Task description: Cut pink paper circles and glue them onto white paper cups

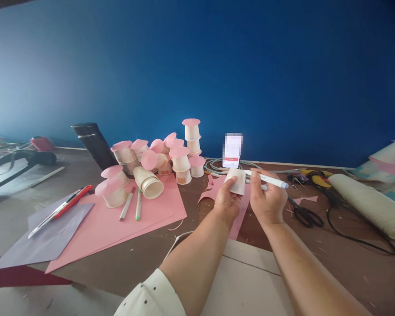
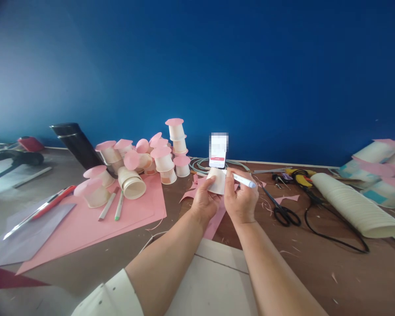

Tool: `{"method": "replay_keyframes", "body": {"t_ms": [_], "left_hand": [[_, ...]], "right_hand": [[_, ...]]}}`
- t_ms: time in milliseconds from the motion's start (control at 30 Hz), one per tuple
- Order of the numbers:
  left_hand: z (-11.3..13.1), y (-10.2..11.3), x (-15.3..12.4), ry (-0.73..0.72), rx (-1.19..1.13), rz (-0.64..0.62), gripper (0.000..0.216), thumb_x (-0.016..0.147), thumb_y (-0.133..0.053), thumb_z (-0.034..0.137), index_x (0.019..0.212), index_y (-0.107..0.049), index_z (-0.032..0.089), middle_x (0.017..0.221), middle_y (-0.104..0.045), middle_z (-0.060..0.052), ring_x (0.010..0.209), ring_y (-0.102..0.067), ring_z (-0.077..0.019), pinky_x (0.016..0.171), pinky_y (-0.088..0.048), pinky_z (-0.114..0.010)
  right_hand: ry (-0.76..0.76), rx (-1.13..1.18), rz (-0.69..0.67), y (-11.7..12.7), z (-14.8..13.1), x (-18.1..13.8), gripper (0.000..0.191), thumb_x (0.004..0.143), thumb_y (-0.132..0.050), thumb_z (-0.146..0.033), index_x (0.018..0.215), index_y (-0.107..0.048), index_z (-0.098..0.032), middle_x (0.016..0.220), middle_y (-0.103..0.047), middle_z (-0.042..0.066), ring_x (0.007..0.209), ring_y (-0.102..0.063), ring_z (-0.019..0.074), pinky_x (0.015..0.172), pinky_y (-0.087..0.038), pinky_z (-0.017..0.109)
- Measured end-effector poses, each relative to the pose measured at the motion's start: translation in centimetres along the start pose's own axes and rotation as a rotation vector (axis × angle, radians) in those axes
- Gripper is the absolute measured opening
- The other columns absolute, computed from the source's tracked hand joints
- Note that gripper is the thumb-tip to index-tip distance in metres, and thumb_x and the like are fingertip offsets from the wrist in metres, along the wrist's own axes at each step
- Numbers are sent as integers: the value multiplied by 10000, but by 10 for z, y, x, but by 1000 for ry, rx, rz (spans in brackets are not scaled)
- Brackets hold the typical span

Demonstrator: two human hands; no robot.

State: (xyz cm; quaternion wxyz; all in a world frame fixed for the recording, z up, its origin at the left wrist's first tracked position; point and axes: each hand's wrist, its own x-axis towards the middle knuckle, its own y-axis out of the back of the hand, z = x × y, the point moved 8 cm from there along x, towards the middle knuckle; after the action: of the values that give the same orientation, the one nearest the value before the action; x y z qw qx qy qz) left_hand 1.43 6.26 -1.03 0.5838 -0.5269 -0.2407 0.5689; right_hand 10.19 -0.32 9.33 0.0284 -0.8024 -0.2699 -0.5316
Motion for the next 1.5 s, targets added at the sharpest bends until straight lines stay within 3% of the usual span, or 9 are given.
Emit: {"method": "replay_keyframes", "body": {"t_ms": [667,1500], "left_hand": [[-2,-4,0,15,-10,-55,171,782,-658,96,942,-710,121,953,-742,-81,776,-693,-120,714,-542,-166],[-1,-1,0,12,-10,-14,167,760,-683,109,925,-709,121,911,-742,-78,744,-696,-127,703,-553,-182]], "right_hand": [[22,-21,-8,0,-5,1,248,926,-541,-330,932,-725,-165,934,-752,116,855,-697,235,771,-526,339],[6,-66,-5,-1,-2,0,280,931,-527,-359,914,-727,-163,890,-746,116,818,-691,234,751,-514,331]]}}
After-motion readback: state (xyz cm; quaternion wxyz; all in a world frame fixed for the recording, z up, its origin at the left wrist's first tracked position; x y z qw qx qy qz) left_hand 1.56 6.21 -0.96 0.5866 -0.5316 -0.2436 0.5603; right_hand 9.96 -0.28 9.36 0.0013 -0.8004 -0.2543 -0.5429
